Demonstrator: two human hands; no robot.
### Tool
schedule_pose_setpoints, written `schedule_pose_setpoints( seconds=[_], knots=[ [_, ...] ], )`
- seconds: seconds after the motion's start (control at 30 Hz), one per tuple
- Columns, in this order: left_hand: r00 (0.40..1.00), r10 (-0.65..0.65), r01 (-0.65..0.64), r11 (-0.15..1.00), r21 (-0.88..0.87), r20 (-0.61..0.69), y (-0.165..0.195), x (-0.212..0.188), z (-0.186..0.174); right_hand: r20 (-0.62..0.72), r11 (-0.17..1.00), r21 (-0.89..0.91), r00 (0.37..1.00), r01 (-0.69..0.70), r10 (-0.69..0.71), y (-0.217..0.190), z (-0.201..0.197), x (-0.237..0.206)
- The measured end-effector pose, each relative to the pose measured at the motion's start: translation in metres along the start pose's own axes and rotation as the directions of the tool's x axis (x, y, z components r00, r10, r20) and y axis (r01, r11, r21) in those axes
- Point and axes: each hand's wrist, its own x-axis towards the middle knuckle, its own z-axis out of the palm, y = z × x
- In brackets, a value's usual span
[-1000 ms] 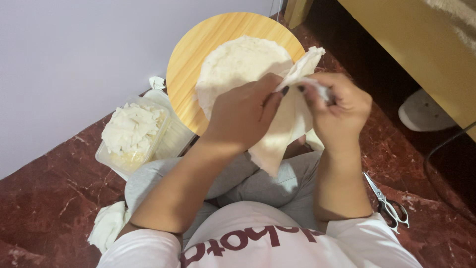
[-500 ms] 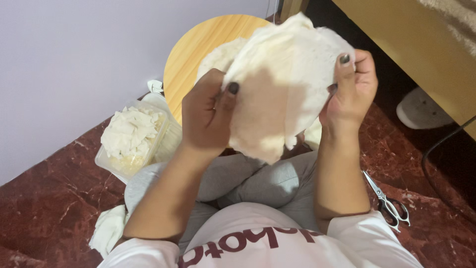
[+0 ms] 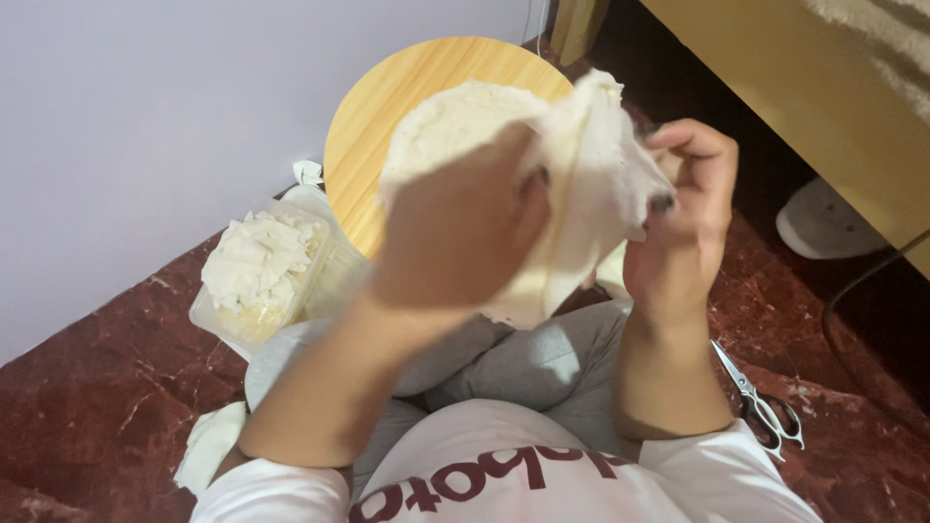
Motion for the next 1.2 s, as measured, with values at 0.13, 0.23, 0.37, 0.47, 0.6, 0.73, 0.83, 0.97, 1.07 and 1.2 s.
schedule_pose_setpoints(
  seconds=[0.13,0.23,0.37,0.47,0.6,0.73,0.83,0.97,1.07,1.2],
  knots=[
    [0.979,0.202,-0.203,0.977,-0.064,-0.031,0.016,-0.008,0.01,0.04,0.985,-0.171,0.999,-0.001,0.008,-0.019,-0.005,-0.008],
    [0.95,0.282,-0.284,0.959,0.007,-0.133,0.014,-0.012,0.002,0.062,0.968,-0.245,0.996,-0.054,0.072,-0.017,-0.015,-0.003],
    [0.952,0.245,-0.26,0.964,-0.063,-0.181,0.011,-0.008,0.002,0.096,0.931,-0.355,0.987,-0.089,0.131,-0.009,-0.03,-0.009],
    [0.969,0.16,-0.194,0.964,-0.183,-0.186,0.001,-0.009,-0.002,0.094,0.955,-0.284,0.989,-0.08,0.111,0.005,-0.032,-0.011],
    [0.99,0.006,-0.063,0.915,-0.4,-0.141,-0.019,-0.015,-0.007,-0.039,0.991,-0.117,0.997,-0.072,0.068,0.021,-0.025,-0.007],
    [0.963,-0.087,-0.071,0.833,-0.549,-0.256,-0.043,-0.017,-0.003,-0.144,1.0,-0.023,0.989,0.018,-0.021,0.026,-0.02,0.006],
    [0.897,-0.146,-0.039,0.914,-0.405,-0.418,-0.063,-0.02,-0.003,-0.12,0.992,0.113,0.992,0.051,-0.037,0.028,-0.024,0.017],
    [0.833,-0.277,-0.21,0.641,-0.738,-0.478,-0.084,-0.015,-0.001,-0.202,0.996,0.061,0.978,0.066,-0.053,0.038,-0.033,0.03],
    [0.74,-0.376,-0.215,0.653,-0.726,-0.557,-0.104,-0.017,-0.006,-0.25,0.998,0.048,0.968,0.048,-0.035,0.04,-0.046,0.038],
    [0.61,-0.485,-0.284,0.604,-0.744,-0.627,-0.135,-0.022,-0.002,-0.276,0.997,0.047,0.96,0.067,-0.051,0.043,-0.057,0.044]
  ],
)
